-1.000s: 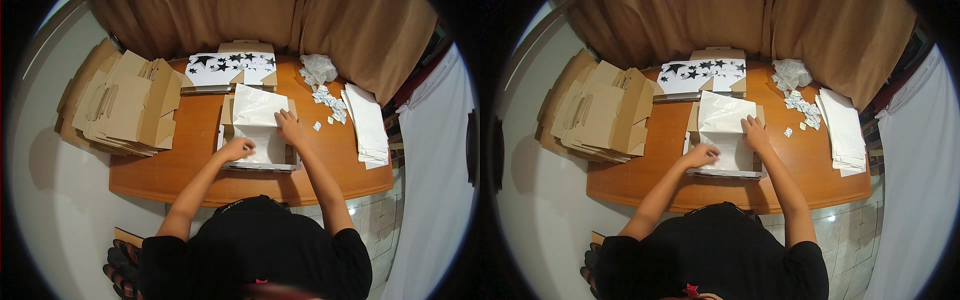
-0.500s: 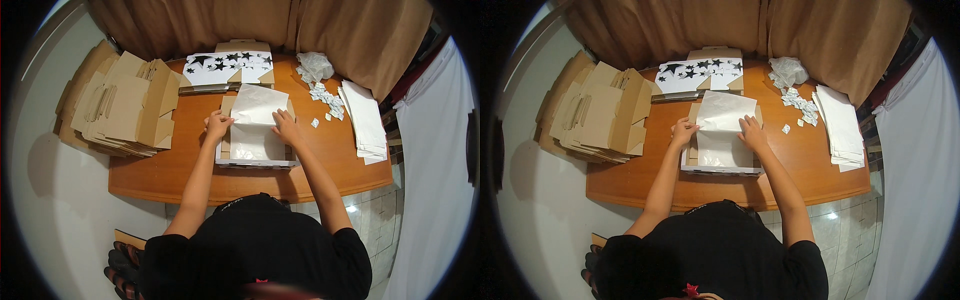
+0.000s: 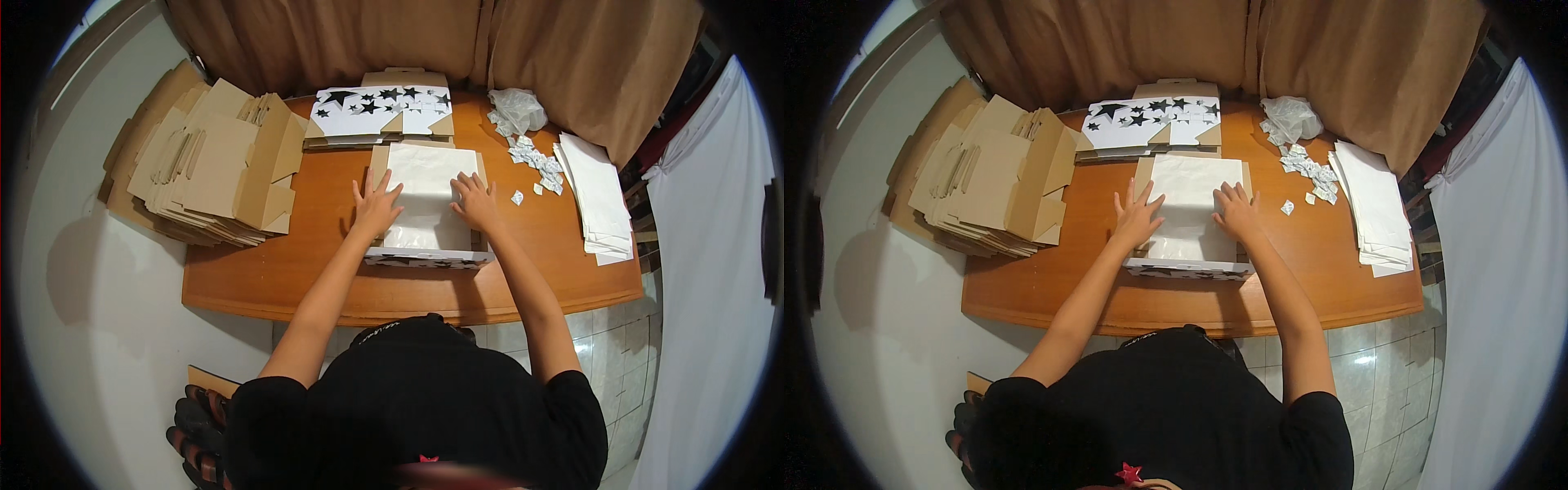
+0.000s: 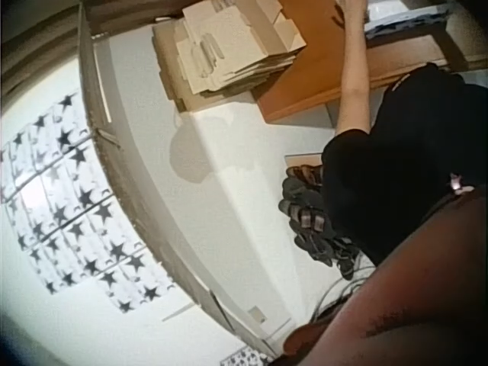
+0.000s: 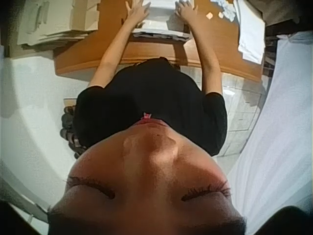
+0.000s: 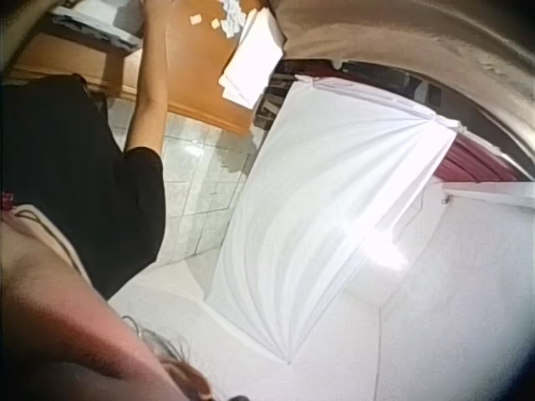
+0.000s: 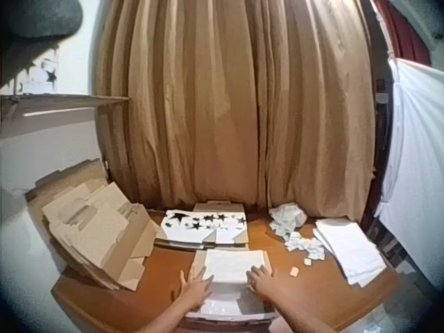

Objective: Packing pairs of sandals into branded boxes with tissue paper.

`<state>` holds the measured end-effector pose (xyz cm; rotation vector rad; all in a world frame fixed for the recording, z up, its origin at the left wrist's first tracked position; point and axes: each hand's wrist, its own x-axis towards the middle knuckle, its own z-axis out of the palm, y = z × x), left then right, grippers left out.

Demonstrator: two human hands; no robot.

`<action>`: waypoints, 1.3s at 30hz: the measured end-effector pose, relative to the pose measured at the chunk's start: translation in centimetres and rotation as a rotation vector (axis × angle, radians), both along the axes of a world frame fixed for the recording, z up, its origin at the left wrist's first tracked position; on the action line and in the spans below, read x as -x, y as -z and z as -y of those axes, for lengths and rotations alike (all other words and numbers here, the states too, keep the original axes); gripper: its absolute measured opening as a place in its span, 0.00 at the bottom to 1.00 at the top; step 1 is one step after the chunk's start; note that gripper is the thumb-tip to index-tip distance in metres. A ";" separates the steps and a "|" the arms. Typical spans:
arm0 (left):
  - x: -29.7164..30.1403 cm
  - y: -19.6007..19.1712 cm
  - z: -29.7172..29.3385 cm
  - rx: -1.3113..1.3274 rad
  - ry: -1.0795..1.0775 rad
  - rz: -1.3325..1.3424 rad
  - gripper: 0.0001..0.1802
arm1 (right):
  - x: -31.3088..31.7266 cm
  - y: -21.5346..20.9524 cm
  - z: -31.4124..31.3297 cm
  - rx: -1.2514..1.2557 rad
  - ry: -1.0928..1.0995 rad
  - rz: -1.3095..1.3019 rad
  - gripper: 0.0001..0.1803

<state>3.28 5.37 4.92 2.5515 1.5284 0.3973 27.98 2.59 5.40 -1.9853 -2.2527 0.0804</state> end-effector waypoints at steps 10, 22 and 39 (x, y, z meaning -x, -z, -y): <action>1.8 -1.8 4.8 0.038 -0.180 0.127 0.27 | 3.2 -0.6 4.8 -0.284 -0.058 -0.388 0.27; 5.8 1.4 24.7 0.254 -0.738 0.485 0.22 | 14.0 0.0 14.9 -0.065 -0.697 -0.492 0.24; 15.4 3.9 58.6 0.153 -1.524 0.950 0.32 | 29.1 4.1 31.7 0.844 -1.523 -0.475 0.16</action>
